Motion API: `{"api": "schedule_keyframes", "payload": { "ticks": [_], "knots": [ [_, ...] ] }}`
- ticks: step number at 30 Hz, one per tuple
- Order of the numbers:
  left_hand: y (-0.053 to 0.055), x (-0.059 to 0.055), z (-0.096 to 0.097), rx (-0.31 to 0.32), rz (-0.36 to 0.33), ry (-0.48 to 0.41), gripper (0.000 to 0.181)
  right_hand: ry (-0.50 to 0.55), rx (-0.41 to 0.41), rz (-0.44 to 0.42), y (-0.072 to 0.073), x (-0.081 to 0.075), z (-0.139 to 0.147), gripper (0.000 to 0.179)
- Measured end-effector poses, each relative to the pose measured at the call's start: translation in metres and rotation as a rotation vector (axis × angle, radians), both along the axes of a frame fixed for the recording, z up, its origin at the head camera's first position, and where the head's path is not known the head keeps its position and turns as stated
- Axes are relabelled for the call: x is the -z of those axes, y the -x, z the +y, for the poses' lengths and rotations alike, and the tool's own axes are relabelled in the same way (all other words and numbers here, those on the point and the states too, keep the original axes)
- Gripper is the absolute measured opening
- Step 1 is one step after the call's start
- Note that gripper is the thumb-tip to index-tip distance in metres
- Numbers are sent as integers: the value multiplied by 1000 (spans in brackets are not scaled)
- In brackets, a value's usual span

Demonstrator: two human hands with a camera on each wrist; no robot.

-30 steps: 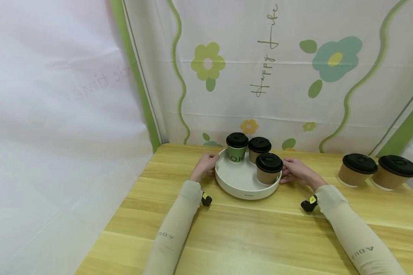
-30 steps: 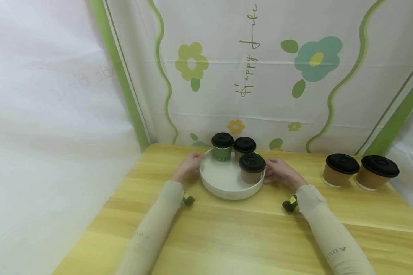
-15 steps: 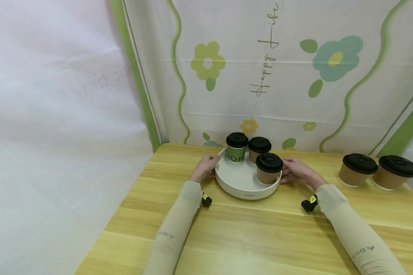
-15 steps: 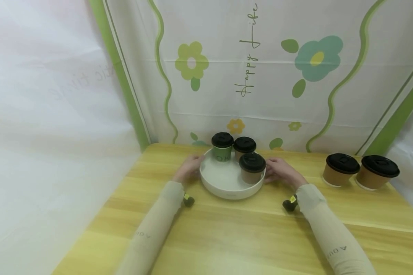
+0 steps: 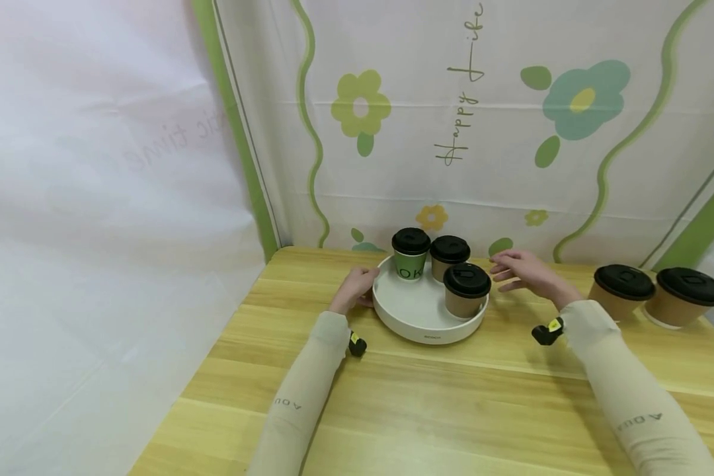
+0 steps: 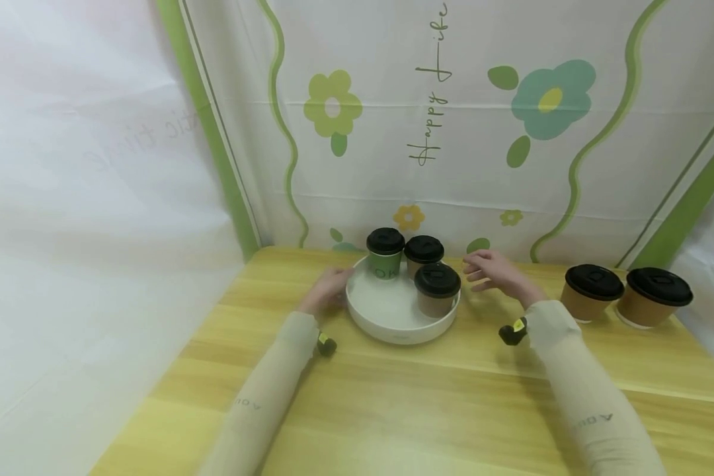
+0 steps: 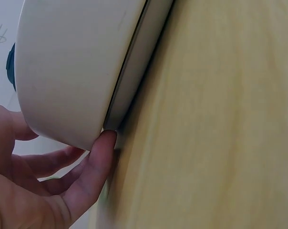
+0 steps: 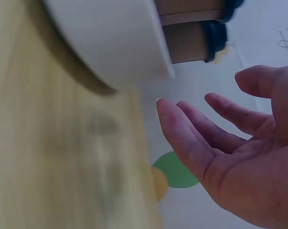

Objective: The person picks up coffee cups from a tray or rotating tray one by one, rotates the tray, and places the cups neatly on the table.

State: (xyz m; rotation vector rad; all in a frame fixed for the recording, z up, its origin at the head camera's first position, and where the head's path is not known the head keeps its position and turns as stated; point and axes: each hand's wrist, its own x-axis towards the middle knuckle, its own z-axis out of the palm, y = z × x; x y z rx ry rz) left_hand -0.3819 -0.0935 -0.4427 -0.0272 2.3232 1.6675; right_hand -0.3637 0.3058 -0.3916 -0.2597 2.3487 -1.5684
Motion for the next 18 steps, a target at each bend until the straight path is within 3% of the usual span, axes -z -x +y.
{"api": "schedule_keyframes", "payload": {
  "ticks": [4,11,18],
  "knots": [
    [0,0,-1,-1,4,-6,50,-7,18,46,-4,-21,-1,57],
    [0,1,-1,-3,4,0,50,-48,-22,134,-13,-51,-10,58],
    [2,2,-2,4,-3,-4,50,-103,-41,198,-18,-70,-19,61]
  ]
}}
